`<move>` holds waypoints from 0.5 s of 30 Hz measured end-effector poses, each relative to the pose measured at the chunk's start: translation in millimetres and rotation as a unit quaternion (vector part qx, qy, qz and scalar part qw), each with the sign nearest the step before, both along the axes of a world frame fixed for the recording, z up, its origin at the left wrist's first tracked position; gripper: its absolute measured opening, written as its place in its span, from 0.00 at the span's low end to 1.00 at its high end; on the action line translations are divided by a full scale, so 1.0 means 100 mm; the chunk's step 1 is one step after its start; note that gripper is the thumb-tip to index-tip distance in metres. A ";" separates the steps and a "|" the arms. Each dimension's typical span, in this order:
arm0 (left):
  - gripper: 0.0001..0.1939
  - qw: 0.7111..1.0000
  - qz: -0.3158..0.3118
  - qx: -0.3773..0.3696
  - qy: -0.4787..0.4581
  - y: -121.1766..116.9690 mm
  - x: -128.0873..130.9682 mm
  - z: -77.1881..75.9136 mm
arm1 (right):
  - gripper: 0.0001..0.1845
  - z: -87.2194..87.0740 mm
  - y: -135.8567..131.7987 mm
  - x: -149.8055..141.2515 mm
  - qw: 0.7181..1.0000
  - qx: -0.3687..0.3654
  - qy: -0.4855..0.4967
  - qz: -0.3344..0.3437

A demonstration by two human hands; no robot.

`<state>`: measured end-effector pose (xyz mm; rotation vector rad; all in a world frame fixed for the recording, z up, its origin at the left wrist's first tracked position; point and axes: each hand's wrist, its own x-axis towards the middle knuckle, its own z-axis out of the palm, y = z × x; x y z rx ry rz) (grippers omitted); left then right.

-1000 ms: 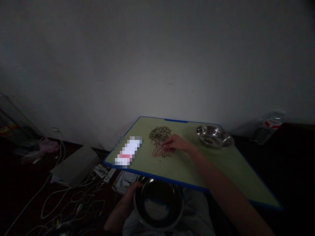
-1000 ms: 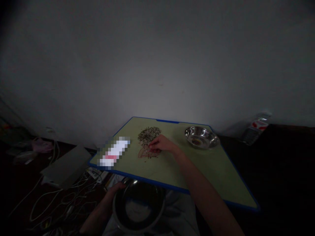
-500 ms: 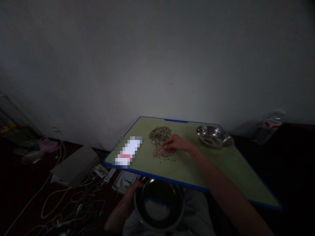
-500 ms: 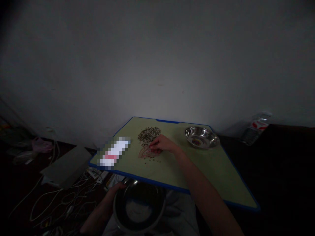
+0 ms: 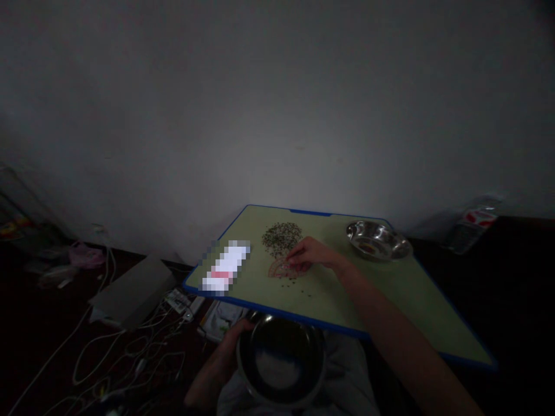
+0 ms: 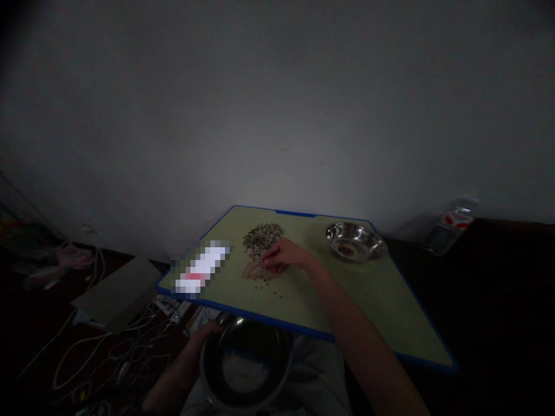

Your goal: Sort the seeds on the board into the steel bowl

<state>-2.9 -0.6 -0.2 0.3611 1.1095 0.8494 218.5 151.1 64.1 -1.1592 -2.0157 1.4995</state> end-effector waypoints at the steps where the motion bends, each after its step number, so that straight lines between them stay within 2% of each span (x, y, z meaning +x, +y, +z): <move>1: 0.09 1.000 0.005 -0.001 0.008 0.00 0.00 -0.01 | 0.17 0.00 0.00 0.00 1.000 0.001 0.001 -0.002; 9: 0.06 0.999 0.008 0.001 0.032 0.01 -0.05 -0.19 | 0.18 -0.01 0.05 0.03 1.000 0.000 0.020 -0.018; 15: 0.06 1.000 -0.013 0.017 -0.004 0.00 -0.05 -0.18 | 0.17 0.05 0.03 0.07 1.000 -0.001 0.020 -0.008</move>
